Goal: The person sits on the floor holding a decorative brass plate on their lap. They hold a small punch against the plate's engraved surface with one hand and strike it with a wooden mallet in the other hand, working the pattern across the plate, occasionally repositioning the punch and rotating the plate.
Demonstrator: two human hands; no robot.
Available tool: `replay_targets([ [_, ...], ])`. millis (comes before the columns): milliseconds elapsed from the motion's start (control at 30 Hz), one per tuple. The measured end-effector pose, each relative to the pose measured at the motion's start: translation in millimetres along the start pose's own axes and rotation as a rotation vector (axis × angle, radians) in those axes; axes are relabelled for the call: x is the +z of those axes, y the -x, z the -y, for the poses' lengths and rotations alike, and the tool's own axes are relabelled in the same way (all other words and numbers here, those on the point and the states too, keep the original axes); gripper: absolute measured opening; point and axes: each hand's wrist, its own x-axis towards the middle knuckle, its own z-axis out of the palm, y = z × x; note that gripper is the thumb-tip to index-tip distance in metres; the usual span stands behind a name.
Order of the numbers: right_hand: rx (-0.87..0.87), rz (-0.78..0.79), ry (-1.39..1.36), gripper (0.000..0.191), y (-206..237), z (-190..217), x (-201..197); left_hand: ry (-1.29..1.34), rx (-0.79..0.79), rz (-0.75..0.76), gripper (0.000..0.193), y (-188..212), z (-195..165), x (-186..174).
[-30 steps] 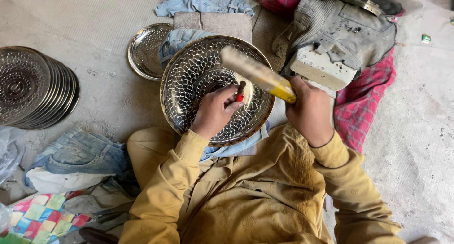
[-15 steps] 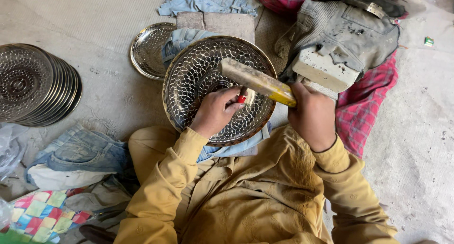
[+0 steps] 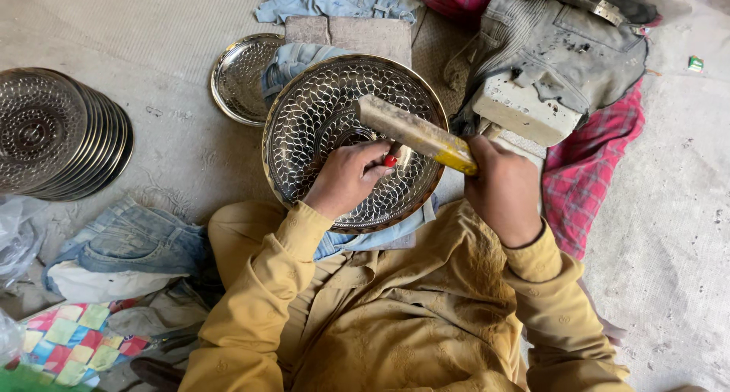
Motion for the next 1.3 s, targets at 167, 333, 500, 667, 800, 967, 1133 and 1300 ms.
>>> replay_targets([
  [167,0.034,-0.060,-0.151,0.029,2.7,-2.3,4.2,0.019,0.018,-0.009,0.035,-2.9,-4.0,-3.4],
  [333,0.031,-0.099,-0.197,0.027,9.2,-3.5,9.5,-0.023,0.053,0.009,0.032,-1.4,-5.5,-8.3],
  [500,0.074,-0.042,-0.050,0.023,13.1,-2.5,12.4,0.041,0.053,0.002,0.032,-3.8,-3.3,-8.2],
  [667,0.064,-0.045,-0.063,0.031,12.8,0.9,7.5,-0.032,-0.001,0.096,0.022,-3.2,1.1,-8.5],
  [800,0.088,-0.106,-0.378,0.031,13.7,5.6,6.3,-0.008,0.088,0.040,0.024,-1.7,2.0,-9.0],
  [967,0.119,-0.052,-0.234,0.025,14.6,3.4,7.1,-0.035,0.067,0.078,0.024,-3.6,-0.8,-12.6],
  [1133,0.117,-0.024,-0.224,0.023,15.8,1.1,12.6,-0.026,0.047,0.111,0.024,-3.1,-7.3,-17.2],
  [1300,0.060,-0.071,-0.075,0.026,17.5,0.1,17.7,-0.086,-0.053,0.165,0.018,-6.1,-10.3,-20.3],
])
